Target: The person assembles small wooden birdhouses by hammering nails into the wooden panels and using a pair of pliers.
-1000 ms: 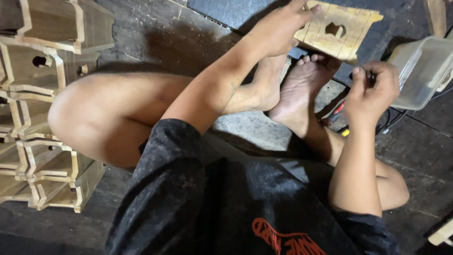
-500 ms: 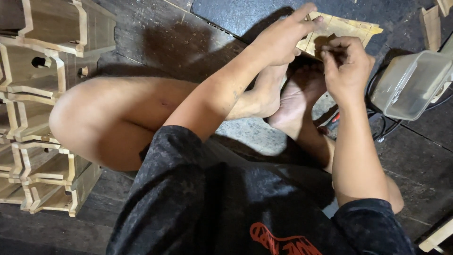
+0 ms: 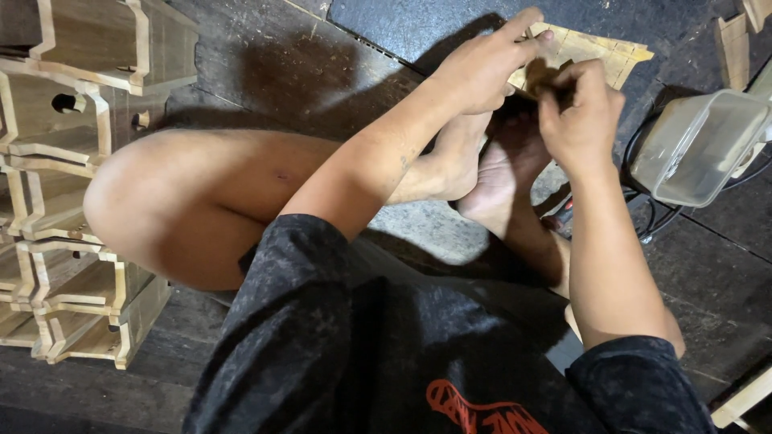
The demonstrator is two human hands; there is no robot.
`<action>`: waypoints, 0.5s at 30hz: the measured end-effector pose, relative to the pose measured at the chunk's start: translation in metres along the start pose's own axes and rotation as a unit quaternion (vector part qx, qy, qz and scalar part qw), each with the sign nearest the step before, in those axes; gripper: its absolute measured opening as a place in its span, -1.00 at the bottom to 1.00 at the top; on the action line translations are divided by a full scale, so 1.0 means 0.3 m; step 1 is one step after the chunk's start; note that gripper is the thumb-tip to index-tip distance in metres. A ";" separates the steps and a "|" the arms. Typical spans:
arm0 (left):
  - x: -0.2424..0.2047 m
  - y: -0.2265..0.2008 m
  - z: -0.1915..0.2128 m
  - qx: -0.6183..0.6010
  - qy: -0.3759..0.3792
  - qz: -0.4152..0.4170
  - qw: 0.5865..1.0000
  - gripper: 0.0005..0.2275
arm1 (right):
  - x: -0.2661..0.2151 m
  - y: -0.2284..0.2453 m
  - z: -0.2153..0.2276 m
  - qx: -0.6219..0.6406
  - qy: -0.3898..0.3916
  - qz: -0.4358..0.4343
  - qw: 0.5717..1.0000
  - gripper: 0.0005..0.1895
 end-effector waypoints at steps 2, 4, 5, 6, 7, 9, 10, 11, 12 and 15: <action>-0.008 -0.004 0.004 0.006 -0.005 0.002 1.000 -0.27 | 0.000 0.029 -0.020 0.004 0.004 0.026 1.000 -0.78; -0.012 -0.010 0.007 0.012 -0.011 0.003 1.000 -0.27 | -0.010 0.052 -0.018 0.006 0.008 0.053 0.999 -0.78; -0.008 -0.007 0.008 0.005 0.000 0.008 1.000 -0.28 | -0.003 0.035 0.002 0.006 -0.009 0.023 1.000 -0.75; -0.004 -0.002 0.010 -0.003 0.011 0.012 1.000 -0.27 | 0.002 0.019 0.021 0.006 -0.027 -0.007 1.000 -0.70; 0.001 0.002 0.008 -0.001 0.007 0.012 1.000 -0.27 | 0.004 0.040 0.037 0.006 -0.028 -0.003 1.000 -0.70; -0.004 0.014 -0.016 -0.012 0.013 0.021 1.000 -0.28 | -0.012 0.050 0.085 0.199 -0.075 -0.052 0.976 -0.65; -0.005 0.014 -0.008 -0.013 0.013 0.024 1.000 -0.28 | -0.015 0.044 0.085 0.200 -0.072 -0.051 0.976 -0.65; -0.006 0.007 -0.002 -0.009 0.011 0.019 1.000 -0.28 | -0.025 0.041 0.083 0.202 -0.062 -0.049 0.976 -0.65; -0.007 -0.002 0.003 -0.006 0.010 0.014 1.000 -0.28 | -0.035 0.037 0.083 0.205 -0.052 -0.047 0.976 -0.65; 0.000 0.018 -0.018 -0.025 0.010 0.014 1.000 -0.26 | 0.005 0.126 0.101 0.180 0.005 -0.001 0.984 -0.70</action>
Point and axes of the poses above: each hand's wrist, its own x-axis towards the middle knuckle, its own z-axis out of the back of the hand, y = z × x, the point moved 9 cm from there along x, towards the middle knuckle, and after that the axes turned 5 degrees about -y, right-handed, at the moved point
